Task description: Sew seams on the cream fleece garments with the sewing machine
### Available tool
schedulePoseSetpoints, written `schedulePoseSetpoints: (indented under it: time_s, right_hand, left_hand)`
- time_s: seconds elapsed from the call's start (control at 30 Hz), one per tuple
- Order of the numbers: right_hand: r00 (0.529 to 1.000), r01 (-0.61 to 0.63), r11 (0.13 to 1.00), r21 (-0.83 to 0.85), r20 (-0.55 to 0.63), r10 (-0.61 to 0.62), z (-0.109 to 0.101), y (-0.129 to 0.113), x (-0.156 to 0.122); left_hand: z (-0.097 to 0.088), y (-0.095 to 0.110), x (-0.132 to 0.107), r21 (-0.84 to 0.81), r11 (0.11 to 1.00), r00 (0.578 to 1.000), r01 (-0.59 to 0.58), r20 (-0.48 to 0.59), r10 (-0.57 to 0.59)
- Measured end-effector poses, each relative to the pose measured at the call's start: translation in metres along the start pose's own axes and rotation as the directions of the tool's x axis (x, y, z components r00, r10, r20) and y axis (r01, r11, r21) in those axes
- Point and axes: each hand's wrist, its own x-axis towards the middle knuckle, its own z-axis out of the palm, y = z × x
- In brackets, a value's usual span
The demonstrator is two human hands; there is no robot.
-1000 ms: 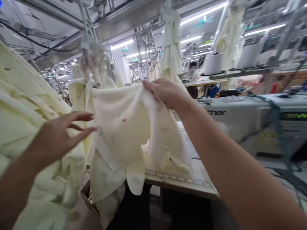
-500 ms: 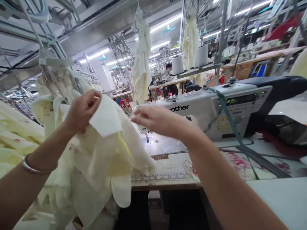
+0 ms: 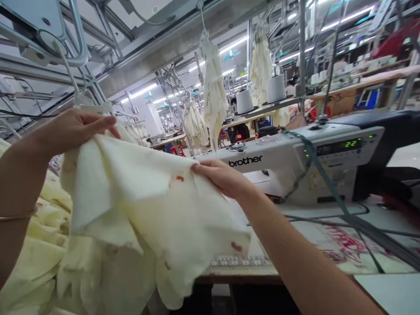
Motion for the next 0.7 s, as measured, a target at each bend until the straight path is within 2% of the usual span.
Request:
schedulePoseSetpoints:
  time_s: [0.1, 0.2, 0.33, 0.5, 0.7]
  right_hand:
    - [0.997, 0.025, 0.999, 0.028, -0.078, -0.023, -0.011, -0.026, 0.012]
    - [0.986, 0.088, 0.996, -0.002, -0.145, -0.087, -0.015, -0.050, 0.021]
    - [0.968, 0.158, 0.985, -0.074, -0.186, -0.170, -0.016, -0.073, 0.027]
    - [0.958, 0.150, 0.980, -0.131, -0.226, -0.177, -0.012, -0.084, 0.025]
    - [0.961, 0.153, 0.978, -0.142, -0.211, -0.181, -0.013, -0.083, 0.027]
  left_hand:
    - [-0.013, -0.005, 0.002, -0.053, 0.994, 0.995, 0.092, 0.046, -0.089]
    - [-0.021, -0.008, 0.003, -0.042, 0.989, 0.990, 0.140, -0.029, -0.141]
    - [-0.025, -0.015, 0.008, 0.005, 0.991, 0.985, 0.130, -0.113, -0.129]
    - [-0.023, -0.021, 0.009, 0.003, 0.995, 0.986, 0.095, -0.140, -0.094]
    - [-0.020, -0.014, 0.005, -0.035, 0.994, 0.981, 0.105, -0.158, -0.110]
